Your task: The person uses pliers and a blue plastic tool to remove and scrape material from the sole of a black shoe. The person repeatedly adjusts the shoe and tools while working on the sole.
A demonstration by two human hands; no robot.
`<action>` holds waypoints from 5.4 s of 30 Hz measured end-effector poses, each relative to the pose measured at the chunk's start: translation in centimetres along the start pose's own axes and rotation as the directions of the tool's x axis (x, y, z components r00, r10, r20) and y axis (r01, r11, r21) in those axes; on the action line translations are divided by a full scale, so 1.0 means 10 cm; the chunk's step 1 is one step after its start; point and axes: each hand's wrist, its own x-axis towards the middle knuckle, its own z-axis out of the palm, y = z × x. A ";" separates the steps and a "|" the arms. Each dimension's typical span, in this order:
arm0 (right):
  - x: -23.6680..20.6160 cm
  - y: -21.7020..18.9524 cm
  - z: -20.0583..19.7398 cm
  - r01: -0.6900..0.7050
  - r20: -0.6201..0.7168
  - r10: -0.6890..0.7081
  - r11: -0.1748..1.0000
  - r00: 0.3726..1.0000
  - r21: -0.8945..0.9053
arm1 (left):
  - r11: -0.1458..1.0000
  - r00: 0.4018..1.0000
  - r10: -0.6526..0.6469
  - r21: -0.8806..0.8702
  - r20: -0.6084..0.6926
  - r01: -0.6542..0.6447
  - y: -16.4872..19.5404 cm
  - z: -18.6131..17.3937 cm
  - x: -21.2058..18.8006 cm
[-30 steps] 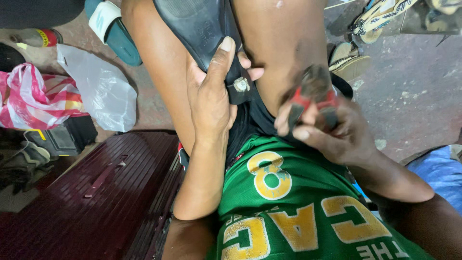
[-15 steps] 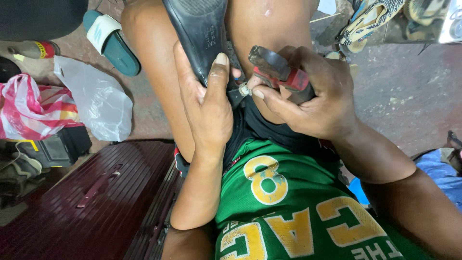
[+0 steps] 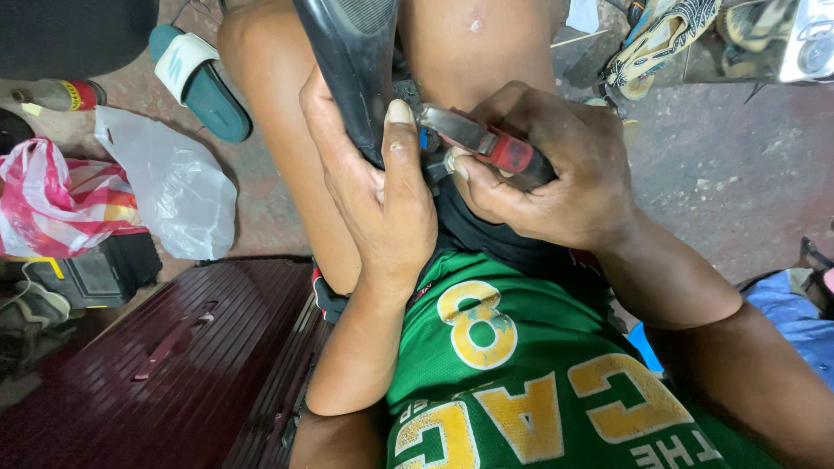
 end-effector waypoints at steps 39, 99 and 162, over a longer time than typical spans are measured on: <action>-0.53 0.09 0.21 -0.676 0.676 0.013 0.009 0.737 0.737 | 0.679 0.978 -0.204 -0.714 0.039 0.170 -0.28 -0.15 0.24; -0.42 0.12 0.29 -0.701 0.702 -0.008 0.048 0.713 0.712 | 0.760 0.990 -0.072 -0.635 0.125 0.135 -0.29 -0.14 0.19; -0.63 0.26 0.31 -0.644 0.651 -0.064 0.102 0.757 0.759 | 0.725 0.999 0.001 -0.688 0.041 0.028 -0.37 -0.03 0.22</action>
